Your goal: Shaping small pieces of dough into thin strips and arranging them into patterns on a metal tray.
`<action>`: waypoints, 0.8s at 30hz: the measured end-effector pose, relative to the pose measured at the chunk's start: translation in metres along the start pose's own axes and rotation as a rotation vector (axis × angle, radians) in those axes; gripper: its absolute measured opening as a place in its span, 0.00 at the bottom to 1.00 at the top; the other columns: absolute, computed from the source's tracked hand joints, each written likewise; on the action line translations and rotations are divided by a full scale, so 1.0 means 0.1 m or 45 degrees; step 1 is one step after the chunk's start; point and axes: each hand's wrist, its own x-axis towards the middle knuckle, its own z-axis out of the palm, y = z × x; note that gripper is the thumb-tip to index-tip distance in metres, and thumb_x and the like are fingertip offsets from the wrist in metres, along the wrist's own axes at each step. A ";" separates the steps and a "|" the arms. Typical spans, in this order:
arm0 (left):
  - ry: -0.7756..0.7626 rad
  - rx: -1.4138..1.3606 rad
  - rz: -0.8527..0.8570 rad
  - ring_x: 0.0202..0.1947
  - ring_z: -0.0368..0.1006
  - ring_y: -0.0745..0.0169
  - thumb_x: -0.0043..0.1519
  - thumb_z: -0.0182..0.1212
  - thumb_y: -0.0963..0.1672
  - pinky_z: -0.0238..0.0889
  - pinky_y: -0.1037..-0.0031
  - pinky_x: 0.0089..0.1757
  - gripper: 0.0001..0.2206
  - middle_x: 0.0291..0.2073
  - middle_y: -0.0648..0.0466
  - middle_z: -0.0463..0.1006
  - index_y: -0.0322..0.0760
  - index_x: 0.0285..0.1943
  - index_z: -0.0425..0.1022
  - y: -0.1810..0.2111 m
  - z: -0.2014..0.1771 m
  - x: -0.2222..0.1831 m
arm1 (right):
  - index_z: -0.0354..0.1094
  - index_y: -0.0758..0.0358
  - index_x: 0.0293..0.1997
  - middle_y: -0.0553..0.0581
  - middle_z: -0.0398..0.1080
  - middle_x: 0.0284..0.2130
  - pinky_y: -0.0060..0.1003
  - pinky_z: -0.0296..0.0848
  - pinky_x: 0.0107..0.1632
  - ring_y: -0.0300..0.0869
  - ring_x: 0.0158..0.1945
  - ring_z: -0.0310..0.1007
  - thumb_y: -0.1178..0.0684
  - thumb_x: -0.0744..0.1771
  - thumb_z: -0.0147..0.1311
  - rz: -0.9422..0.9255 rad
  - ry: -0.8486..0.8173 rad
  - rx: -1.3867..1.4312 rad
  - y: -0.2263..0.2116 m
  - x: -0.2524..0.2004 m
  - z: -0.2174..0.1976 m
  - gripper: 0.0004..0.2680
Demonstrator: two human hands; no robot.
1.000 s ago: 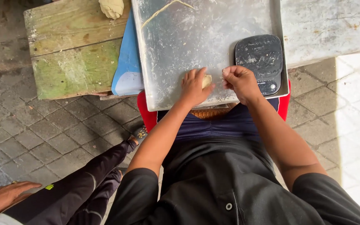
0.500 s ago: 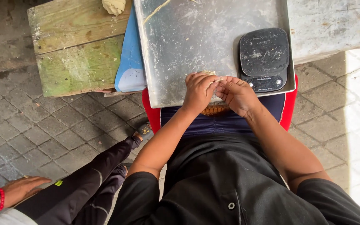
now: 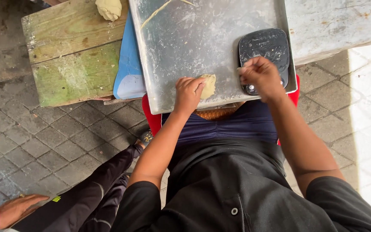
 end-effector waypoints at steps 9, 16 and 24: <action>-0.114 -1.302 -0.815 0.40 0.73 0.71 0.68 0.63 0.42 0.68 0.73 0.46 0.06 0.36 0.53 0.82 0.38 0.50 0.82 0.99 -0.47 0.36 | 0.73 0.72 0.44 0.61 0.75 0.28 0.37 0.81 0.41 0.42 0.33 0.79 0.62 0.68 0.63 -0.176 -0.088 -0.214 -0.10 -0.30 0.49 0.04; 0.057 -1.774 -1.250 0.40 0.76 0.74 0.65 0.67 0.43 0.70 0.82 0.45 0.07 0.37 0.62 0.79 0.38 0.50 0.81 0.93 -0.34 0.18 | 0.79 0.69 0.47 0.62 0.77 0.32 0.40 0.77 0.45 0.50 0.38 0.80 0.64 0.68 0.61 -0.694 -0.075 -0.630 -0.25 -0.51 0.87 0.05; -0.403 -1.611 -1.437 0.35 0.79 0.69 0.59 0.71 0.43 0.74 0.81 0.40 0.09 0.34 0.51 0.83 0.35 0.46 0.82 0.49 -0.18 -0.12 | 0.76 0.67 0.36 0.60 0.79 0.32 0.47 0.76 0.43 0.55 0.38 0.79 0.62 0.65 0.64 -0.957 -0.461 -1.103 -0.49 -0.52 0.76 0.02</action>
